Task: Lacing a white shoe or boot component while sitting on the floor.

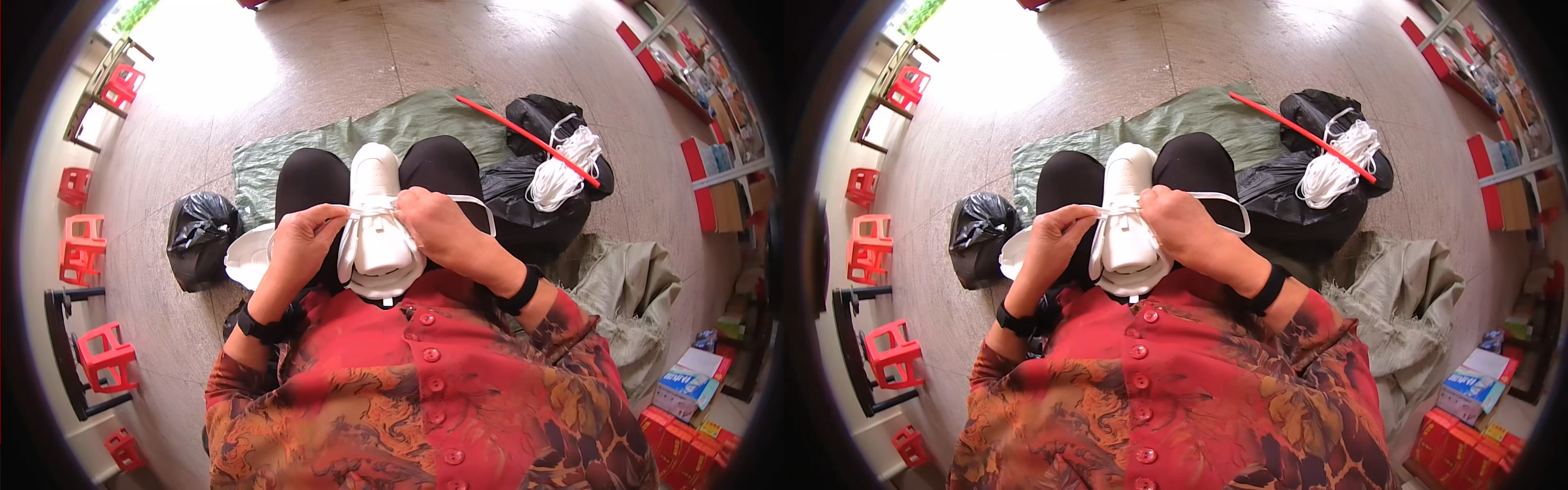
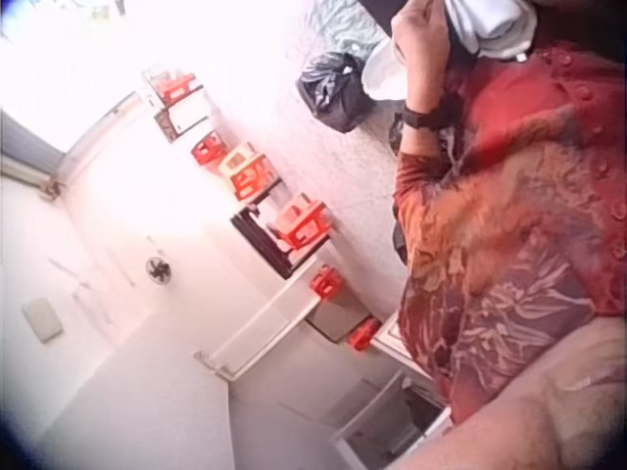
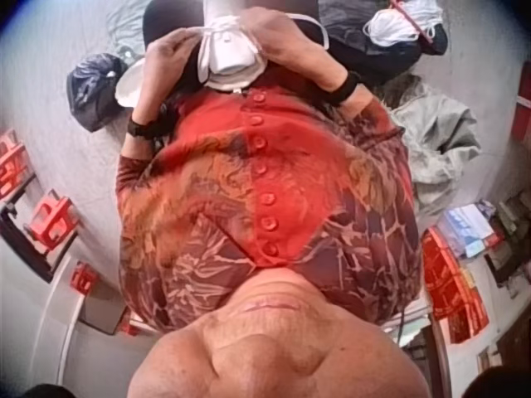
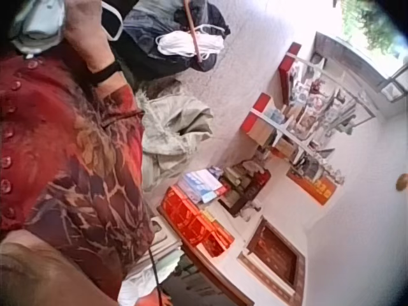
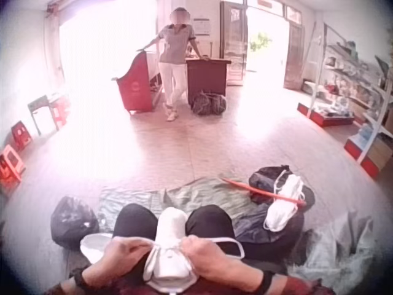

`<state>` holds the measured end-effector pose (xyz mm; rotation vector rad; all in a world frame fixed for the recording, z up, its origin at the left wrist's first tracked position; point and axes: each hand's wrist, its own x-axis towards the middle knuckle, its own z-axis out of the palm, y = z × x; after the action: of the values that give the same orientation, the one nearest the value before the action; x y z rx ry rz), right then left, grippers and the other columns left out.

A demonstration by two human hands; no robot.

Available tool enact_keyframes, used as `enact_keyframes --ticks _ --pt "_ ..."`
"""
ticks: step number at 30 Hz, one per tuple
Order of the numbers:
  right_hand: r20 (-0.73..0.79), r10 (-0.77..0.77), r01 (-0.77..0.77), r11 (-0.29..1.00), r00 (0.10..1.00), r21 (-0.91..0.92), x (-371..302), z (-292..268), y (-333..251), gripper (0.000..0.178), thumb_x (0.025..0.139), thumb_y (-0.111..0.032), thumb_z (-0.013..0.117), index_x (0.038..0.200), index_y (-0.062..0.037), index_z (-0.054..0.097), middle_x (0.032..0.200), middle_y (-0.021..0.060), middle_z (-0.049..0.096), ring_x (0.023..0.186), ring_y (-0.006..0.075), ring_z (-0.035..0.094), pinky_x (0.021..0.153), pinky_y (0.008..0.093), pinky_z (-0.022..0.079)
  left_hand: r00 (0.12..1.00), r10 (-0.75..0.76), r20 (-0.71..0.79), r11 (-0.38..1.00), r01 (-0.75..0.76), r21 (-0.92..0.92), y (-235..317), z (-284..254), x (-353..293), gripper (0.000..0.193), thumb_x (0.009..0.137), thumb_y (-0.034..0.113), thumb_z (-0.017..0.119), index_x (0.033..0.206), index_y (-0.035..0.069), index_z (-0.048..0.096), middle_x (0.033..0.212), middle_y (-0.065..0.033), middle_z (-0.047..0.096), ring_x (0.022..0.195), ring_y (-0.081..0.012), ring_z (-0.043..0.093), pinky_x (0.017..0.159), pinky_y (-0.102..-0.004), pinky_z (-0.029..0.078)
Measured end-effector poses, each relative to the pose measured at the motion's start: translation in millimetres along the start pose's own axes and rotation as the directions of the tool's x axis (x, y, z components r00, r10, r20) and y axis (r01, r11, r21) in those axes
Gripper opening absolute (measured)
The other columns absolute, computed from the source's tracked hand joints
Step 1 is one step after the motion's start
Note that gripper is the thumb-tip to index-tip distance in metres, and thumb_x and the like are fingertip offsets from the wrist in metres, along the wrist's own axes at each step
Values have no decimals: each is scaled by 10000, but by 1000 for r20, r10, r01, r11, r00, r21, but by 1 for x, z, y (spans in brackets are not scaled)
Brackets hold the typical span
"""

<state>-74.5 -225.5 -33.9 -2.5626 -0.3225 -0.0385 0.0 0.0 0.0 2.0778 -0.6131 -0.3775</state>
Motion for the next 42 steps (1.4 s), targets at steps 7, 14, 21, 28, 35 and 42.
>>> enact_keyframes --ticks 7,14,21,28,35,42 --pt "-283 -25 80 980 959 184 -7 11 -2 108 900 -108 569 906 -4 537 828 188 585 772 375 590 696 442 480 977 211 -18 962 -204 183 0 -4 1 39 860 30 619 880 21 652 763 -87 604 689 -192 606 613 -302 456" --pt "-285 -32 92 976 958 198 -7 10 -1 96 892 -96 581 896 -8 542 821 181 588 773 374 590 692 441 477 929 364 62 818 -351 456 2 -1 -2 35 853 56 598 872 72 623 803 -93 557 721 -317 606 618 -394 487" --pt "-273 8 59 970 962 235 -9 6 -5 140 890 -117 596 921 8 541 849 197 596 795 384 596 703 438 483 914 391 110 812 -399 426 2 5 2 64 824 27 607 885 26 629 804 -115 591 717 -322 618 638 -366 494" --pt "-282 68 -23 987 957 162 -27 -4 -34 268 876 -161 633 1033 33 538 856 208 602 802 385 607 722 433 488 997 11 -71 984 2 178 23 16 -27 184 833 74 647 1000 0 627 827 -161 653 742 -280 654 672 -354 504" --pt "-365 81 -17 984 927 177 -23 16 -18 128 870 -123 566 870 5 557 864 194 602 840 374 592 767 448 483 945 293 -144 894 -218 391 0 29 -17 171 812 25 560 972 -14 607 900 -175 626 782 -332 618 711 -390 490" --pt "-486 -37 78 995 873 66 -23 21 -11 161 764 -88 511 888 -29 595 892 150 615 859 328 608 762 400 505 943 313 -113 932 -282 227 -11 31 -6 146 798 -4 489 927 -1 557 851 -187 579 812 -379 578 742 -426 463"
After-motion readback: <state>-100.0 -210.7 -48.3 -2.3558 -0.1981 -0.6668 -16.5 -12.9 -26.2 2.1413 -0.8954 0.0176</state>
